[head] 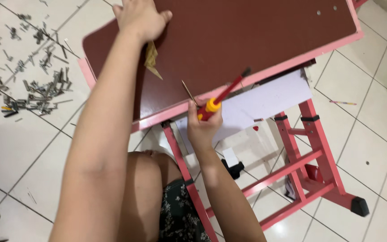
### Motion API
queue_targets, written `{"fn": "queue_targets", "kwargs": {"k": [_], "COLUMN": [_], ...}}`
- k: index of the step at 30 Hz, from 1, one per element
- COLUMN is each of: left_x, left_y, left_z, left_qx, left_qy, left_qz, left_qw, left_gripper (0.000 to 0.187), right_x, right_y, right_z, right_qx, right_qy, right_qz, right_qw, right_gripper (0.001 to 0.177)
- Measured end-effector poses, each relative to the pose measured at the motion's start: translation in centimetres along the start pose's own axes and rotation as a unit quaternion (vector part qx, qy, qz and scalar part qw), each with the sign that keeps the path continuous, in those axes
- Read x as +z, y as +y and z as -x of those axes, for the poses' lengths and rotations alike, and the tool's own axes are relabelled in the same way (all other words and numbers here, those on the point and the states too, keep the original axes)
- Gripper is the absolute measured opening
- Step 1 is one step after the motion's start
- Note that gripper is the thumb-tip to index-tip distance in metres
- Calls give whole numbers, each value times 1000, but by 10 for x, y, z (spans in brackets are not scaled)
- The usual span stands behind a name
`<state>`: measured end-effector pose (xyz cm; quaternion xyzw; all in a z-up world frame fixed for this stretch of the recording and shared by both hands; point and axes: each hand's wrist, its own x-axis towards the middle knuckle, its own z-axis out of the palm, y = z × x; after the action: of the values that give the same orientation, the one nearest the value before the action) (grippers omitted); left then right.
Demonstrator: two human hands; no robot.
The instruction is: The person assembles a pink children's desk by attaching the tabletop to the frame using a screwdriver. They select screws from a pile on the floor and tighten them into the frame.
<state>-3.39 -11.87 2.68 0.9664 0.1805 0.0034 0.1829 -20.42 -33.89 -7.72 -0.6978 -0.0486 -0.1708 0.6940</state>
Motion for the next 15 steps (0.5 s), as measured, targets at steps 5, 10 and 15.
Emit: {"fn": "queue_targets", "kwargs": {"k": [5,10,15], "left_x": [-4,9,3], "left_y": [5,1,8], "left_z": [4,14,7], "left_qx": [28,31,40], "left_qy": [85,105,129], "left_qz": [-13,14,1], "left_qw": [996,994,991], "left_gripper": [71,63,67], "right_x": [1,-10,-3], "right_y": [-2,4,0], "right_z": [-5,5,-5], "right_qx": [-15,12,-12], "right_qy": [-4,18,18], "right_qz": [-50,-20,-45], "right_qw": [999,1000,999], "right_gripper": [20,24,27]}}
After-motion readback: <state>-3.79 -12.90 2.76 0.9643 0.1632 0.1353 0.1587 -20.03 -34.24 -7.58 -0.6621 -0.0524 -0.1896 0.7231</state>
